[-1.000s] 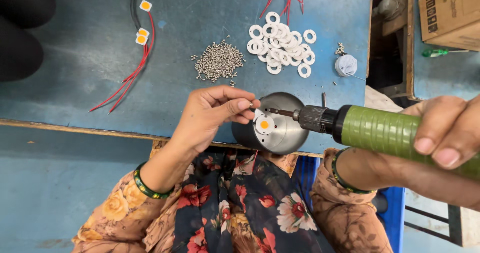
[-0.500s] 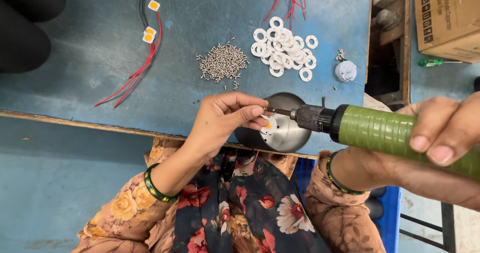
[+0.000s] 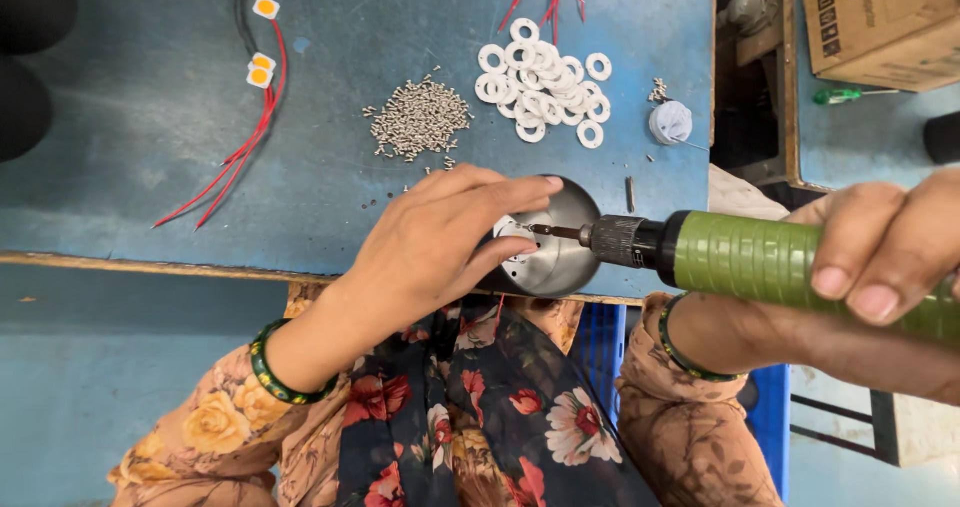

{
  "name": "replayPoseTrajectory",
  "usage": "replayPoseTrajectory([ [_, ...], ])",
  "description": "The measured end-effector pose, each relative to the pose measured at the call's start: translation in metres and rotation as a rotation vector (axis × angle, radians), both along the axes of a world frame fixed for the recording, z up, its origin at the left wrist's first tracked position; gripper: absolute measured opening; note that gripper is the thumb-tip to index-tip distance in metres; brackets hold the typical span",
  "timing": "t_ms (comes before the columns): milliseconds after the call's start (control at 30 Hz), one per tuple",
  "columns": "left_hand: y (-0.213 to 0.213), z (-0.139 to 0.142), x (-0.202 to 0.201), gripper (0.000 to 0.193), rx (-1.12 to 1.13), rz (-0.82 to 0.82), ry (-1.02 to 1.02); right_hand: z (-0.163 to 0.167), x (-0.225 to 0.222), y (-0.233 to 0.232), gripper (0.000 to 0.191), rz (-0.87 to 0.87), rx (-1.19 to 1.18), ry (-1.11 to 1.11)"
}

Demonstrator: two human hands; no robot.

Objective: The person assembles a small lamp fixture at a workbench. They thread red and black wires through the holes of a metal shade, seat an LED module inside, place a white washer over it, and use a green electric screwdriver to drive screws and secure the LED module to the shade.

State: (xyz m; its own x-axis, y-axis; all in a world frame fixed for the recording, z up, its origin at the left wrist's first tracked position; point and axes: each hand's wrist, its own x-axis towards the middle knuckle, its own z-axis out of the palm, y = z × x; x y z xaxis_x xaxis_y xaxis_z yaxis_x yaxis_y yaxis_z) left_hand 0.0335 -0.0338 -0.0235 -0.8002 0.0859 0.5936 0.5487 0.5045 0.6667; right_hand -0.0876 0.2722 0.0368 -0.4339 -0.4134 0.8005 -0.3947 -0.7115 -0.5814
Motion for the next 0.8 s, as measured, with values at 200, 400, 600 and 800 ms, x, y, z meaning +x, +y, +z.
replayPoseTrajectory([
  [200,-0.003,-0.008,0.007,0.103,-0.078,-0.068,-0.066,0.003,0.011,0.01,0.054,-0.045,0.161,-0.085],
  [400,0.021,-0.034,0.009,0.108,0.005,-0.049,-0.18,-0.026,0.025,-0.014,0.094,-0.037,-0.014,-0.105],
  [600,0.021,-0.04,0.012,0.107,0.016,-0.042,-0.158,-0.032,0.031,-0.003,0.101,-0.05,0.052,-0.119],
  [800,0.021,-0.039,0.013,0.105,0.019,-0.047,-0.158,-0.024,0.031,0.001,0.096,-0.009,0.162,-0.179],
])
